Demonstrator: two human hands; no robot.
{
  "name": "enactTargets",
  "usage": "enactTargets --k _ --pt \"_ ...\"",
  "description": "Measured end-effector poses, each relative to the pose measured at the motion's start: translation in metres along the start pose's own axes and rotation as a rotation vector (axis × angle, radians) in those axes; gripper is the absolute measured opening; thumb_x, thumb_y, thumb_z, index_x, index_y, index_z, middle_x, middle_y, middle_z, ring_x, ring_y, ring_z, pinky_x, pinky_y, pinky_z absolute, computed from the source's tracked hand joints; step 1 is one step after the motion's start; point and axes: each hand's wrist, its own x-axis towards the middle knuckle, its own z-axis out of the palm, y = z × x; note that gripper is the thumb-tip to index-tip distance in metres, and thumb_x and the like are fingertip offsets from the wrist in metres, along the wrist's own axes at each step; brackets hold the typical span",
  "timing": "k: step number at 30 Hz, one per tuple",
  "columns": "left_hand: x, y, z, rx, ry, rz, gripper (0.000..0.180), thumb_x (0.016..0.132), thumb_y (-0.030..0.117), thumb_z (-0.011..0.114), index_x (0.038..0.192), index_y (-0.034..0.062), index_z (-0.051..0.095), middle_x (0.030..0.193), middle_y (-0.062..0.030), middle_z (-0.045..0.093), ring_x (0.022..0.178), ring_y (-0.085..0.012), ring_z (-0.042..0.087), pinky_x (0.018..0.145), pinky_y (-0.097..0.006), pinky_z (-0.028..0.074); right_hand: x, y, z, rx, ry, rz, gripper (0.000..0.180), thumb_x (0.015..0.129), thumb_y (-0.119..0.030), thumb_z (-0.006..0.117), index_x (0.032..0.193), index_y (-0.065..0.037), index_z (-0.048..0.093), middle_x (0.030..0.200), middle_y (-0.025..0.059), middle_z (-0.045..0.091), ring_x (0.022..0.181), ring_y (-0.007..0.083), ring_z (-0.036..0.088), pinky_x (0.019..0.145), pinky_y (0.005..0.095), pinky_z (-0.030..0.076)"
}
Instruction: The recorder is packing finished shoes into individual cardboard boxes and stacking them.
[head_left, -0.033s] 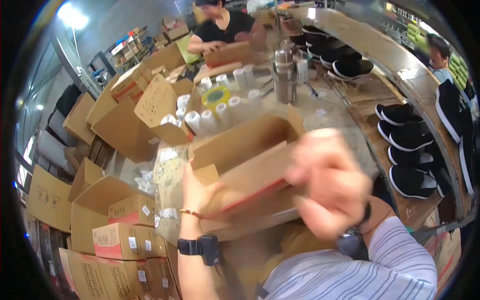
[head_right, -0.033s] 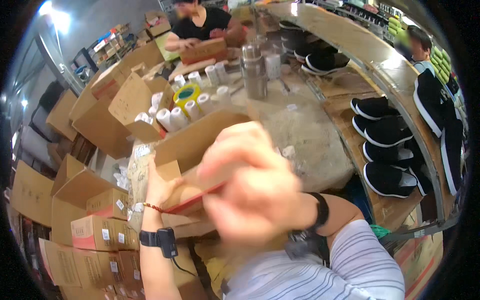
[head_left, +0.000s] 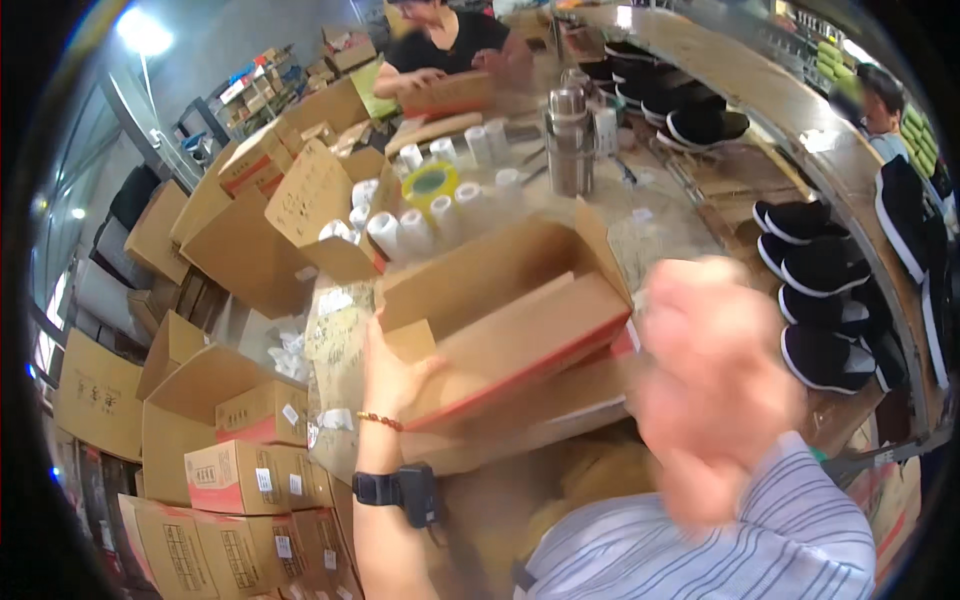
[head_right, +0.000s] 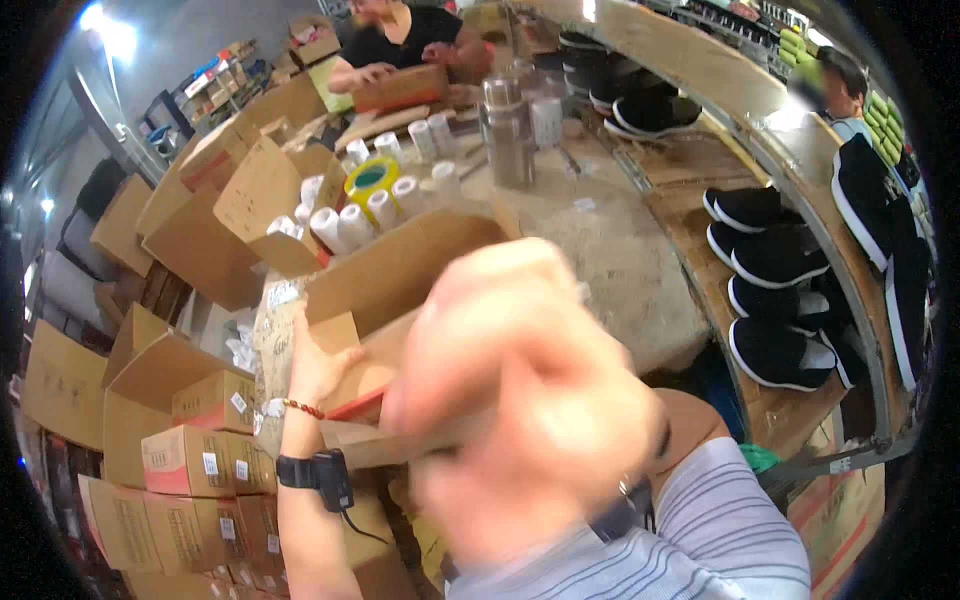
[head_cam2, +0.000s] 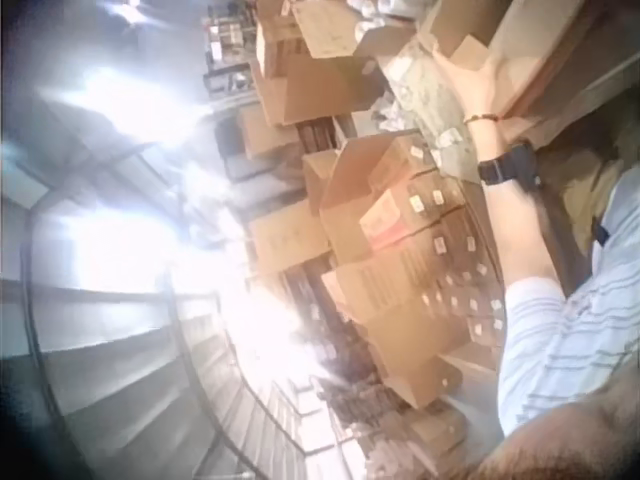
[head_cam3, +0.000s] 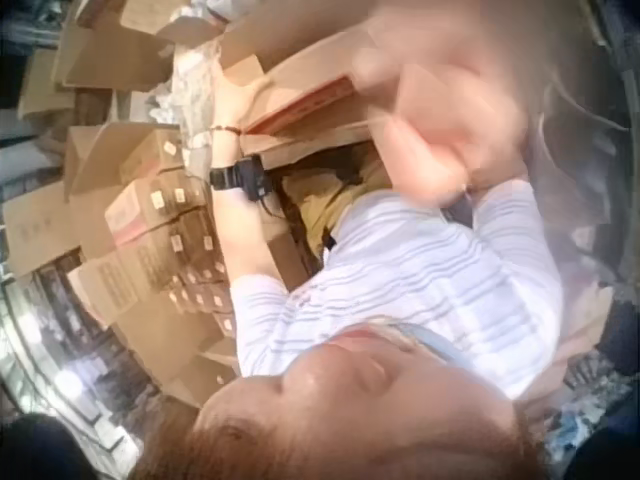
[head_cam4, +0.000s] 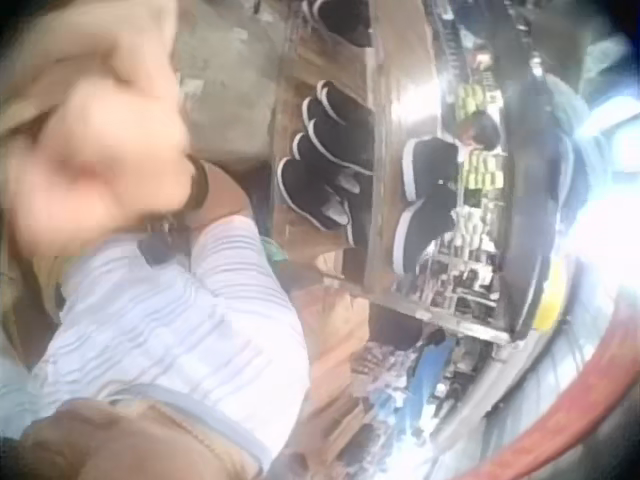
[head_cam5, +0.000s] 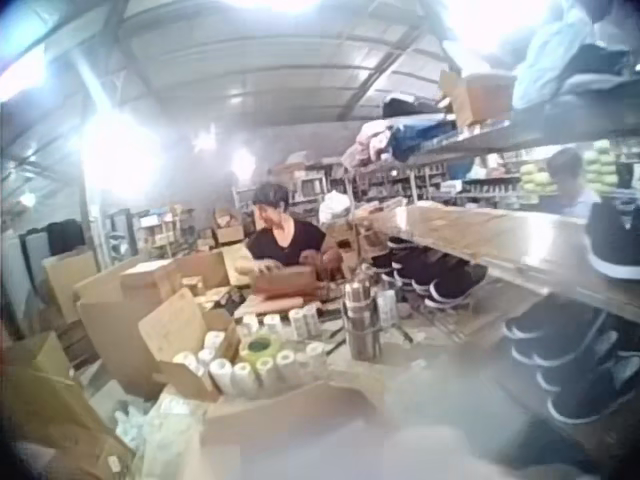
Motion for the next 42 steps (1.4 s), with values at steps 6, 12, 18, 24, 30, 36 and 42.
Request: enactTargets --k 6,12,18,24,30,36,42 --pt "-0.002 -0.006 -0.002 -0.102 -0.023 -0.037 0.089 0.053 0.011 0.085 0.126 -0.0013 0.037 0.117 -0.0177 0.052 0.107 -0.0289 0.052 0.092 -0.037 0.044 0.000 -0.037 0.011 0.333 0.147 -0.114 0.013 0.067 -0.012 0.068 0.067 -0.009 0.055 0.085 0.0067 0.057 0.078 0.0244 0.055 0.070 0.0341 0.042" --pt "0.006 0.016 0.020 -0.206 -0.042 -0.014 0.088 0.056 0.013 0.085 0.127 0.0004 0.034 0.114 -0.0160 0.053 0.105 -0.0257 0.054 0.089 -0.036 0.045 0.012 -0.036 0.030 0.284 0.258 0.021 0.014 0.065 -0.015 0.069 0.071 -0.010 0.057 0.082 0.0037 0.053 0.075 0.0229 0.054 0.067 0.0320 0.042" --pt "-0.005 0.006 -0.008 -0.153 -0.037 -0.022 0.087 0.059 0.007 0.082 0.130 0.0013 0.033 0.116 -0.0145 0.052 0.105 -0.0242 0.054 0.088 -0.035 0.046 0.015 0.011 0.067 0.105 0.159 0.222 0.015 0.061 -0.014 0.067 0.072 -0.010 0.058 0.076 0.0043 0.053 0.071 0.0233 0.055 0.062 0.0337 0.041" --pt "-0.011 0.036 0.009 -0.398 -0.047 -0.025 0.092 0.064 -0.006 0.072 0.141 0.0046 0.022 0.117 -0.0140 0.051 0.107 -0.0229 0.053 0.087 -0.033 0.048 -0.094 0.213 -0.035 -0.497 0.029 0.734 0.026 0.082 -0.024 0.061 0.098 -0.003 0.059 0.085 0.0179 0.063 0.081 0.0341 0.061 0.072 0.0420 0.047" --pt "-0.003 -0.045 0.004 -0.536 0.001 0.279 0.043 0.064 -0.001 0.073 0.105 0.0055 0.063 0.128 -0.0093 0.045 0.119 -0.0248 0.045 0.099 -0.035 0.038 -0.112 0.194 -0.006 -0.462 -0.490 0.726 0.060 0.078 -0.034 0.067 0.126 -0.006 0.043 0.115 0.0224 0.056 0.105 0.0421 0.053 0.090 0.0462 0.043" --pt "-0.022 0.052 0.000 0.354 -0.036 0.021 0.059 0.061 0.006 0.078 0.115 0.0064 0.054 0.129 -0.0138 0.042 0.119 -0.0311 0.041 0.100 -0.040 0.036 -0.111 0.197 -0.007 -0.477 -0.658 0.816 0.068 0.066 -0.041 0.078 0.116 -0.007 0.048 0.115 0.0218 0.048 0.100 0.0410 0.055 0.087 0.0450 0.046" --pt "-0.021 0.051 -0.021 0.163 0.354 0.451 0.058 0.072 0.006 0.069 0.127 0.0074 0.049 0.130 -0.0161 0.043 0.114 -0.0327 0.045 0.097 -0.039 0.037 -0.099 0.170 -0.025 -0.296 -0.226 0.711 0.042 0.081 -0.045 0.064 0.104 -0.010 0.059 0.098 0.0146 0.054 0.087 0.0324 0.060 0.076 0.0383 0.047"
